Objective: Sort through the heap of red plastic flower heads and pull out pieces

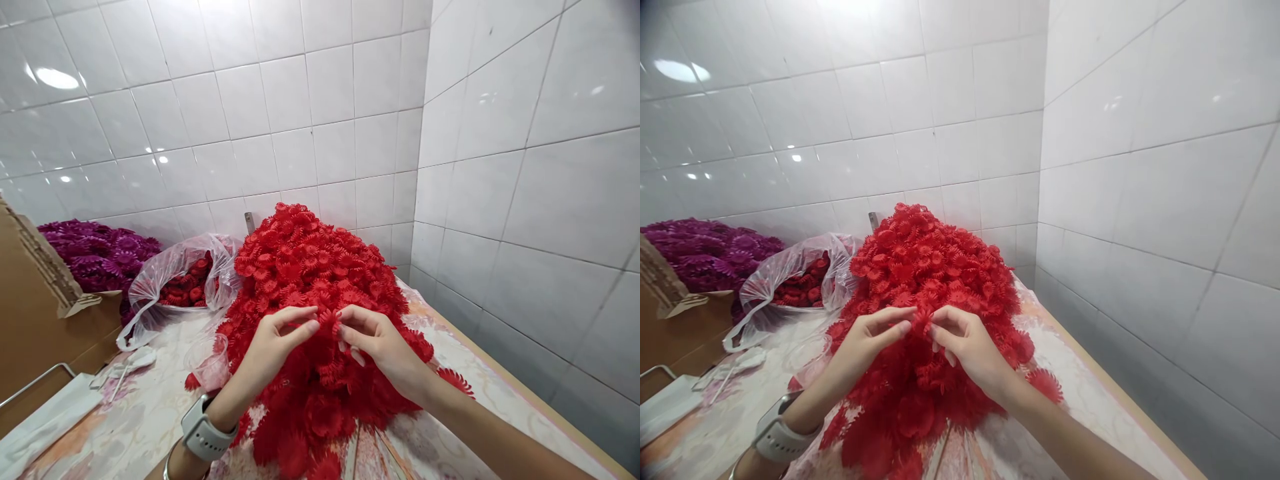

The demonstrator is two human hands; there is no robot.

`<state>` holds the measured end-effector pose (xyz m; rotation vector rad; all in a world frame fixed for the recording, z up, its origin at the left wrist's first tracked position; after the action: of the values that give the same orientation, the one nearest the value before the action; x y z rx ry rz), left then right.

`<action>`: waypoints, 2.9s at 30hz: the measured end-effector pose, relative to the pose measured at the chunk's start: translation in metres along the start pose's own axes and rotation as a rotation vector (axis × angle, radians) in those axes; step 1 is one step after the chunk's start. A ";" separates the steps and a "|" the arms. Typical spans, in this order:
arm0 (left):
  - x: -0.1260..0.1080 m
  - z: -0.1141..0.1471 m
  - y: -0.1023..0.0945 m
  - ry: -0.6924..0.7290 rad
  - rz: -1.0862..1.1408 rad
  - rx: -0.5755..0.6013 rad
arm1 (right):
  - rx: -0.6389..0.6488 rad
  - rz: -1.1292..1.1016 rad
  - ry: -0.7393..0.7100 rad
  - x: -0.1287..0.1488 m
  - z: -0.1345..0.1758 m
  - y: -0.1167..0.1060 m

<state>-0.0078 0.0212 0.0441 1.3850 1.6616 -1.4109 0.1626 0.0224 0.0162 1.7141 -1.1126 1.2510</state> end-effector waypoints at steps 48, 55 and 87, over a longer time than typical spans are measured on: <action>0.021 0.006 -0.003 0.011 0.012 -0.308 | -0.234 -0.098 -0.066 -0.001 -0.004 -0.014; 0.002 0.011 -0.002 0.170 -0.180 -0.185 | -0.011 0.033 -0.012 -0.003 0.003 0.004; 0.008 0.013 0.009 -0.177 0.349 0.099 | 0.079 0.284 -0.157 0.002 0.010 0.007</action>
<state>-0.0047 0.0109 0.0304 1.4729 1.1847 -1.3785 0.1598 0.0106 0.0160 1.7827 -1.4575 1.3646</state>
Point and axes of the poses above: each hand's wrist, its own z-axis away from the middle knuckle, its own y-axis out of the palm, x = y × z, the point moved 1 cm from there along -z, towards the middle knuckle, and after that the axes turned 1 degree about -z, right-handed, at the moved point
